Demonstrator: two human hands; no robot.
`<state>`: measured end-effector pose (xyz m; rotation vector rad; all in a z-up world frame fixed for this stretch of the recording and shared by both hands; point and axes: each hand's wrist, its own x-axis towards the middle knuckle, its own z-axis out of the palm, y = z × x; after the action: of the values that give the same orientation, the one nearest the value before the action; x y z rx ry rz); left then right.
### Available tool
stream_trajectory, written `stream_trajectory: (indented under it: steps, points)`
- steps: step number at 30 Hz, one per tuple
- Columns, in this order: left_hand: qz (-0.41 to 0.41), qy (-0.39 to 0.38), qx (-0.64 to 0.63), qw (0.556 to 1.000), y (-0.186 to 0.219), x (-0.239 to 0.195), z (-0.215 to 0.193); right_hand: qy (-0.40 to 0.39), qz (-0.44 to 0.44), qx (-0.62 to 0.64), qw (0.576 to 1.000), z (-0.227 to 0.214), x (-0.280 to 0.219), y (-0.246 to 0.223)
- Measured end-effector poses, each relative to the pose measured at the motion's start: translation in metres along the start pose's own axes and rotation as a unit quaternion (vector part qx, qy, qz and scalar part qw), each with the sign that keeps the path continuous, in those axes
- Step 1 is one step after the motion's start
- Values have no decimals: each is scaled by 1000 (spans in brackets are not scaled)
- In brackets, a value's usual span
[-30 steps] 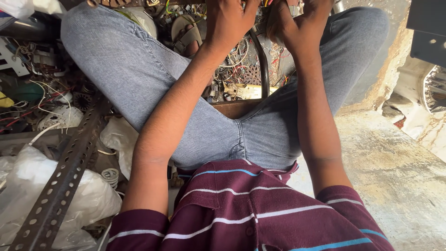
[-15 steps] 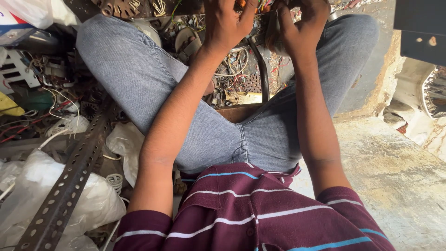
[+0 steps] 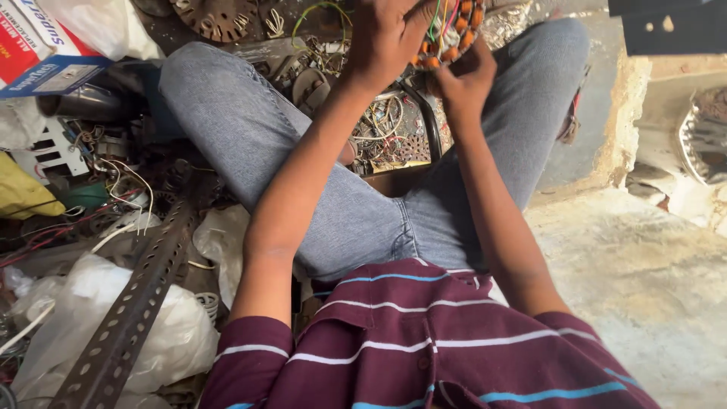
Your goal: The person sits on the floor repairing a fan motor stator. They cut and strip wire ends with scissors, wind copper wire around the stator coils, tape the windings with white tape, and reposition the colored lead wires at the stator hub.
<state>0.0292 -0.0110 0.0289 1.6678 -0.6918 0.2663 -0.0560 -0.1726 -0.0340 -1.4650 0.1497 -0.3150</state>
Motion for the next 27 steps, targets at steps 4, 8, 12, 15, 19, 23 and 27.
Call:
stream_trajectory:
  steps: [4,8,12,15,19,23,27]
  points:
    - [16,21,44,999,42,-5,-9,18,-84,-52,995,3,-24,11]
    - [37,42,5,998,72,-7,-13,81,-123,-43,988,17,-42,1]
    - [32,43,-3,999,76,-12,-8,122,-114,-18,986,24,-50,-8]
    - [26,41,-7,999,83,-10,-9,130,-114,4,985,24,-53,-4]
    - [46,61,34,997,88,-10,-3,128,-130,-26,983,29,-56,4]
    - [33,69,39,996,88,-10,1,159,-166,-62,971,34,-53,32]
    - [55,85,66,993,84,-12,5,169,-165,-45,971,26,-52,49]
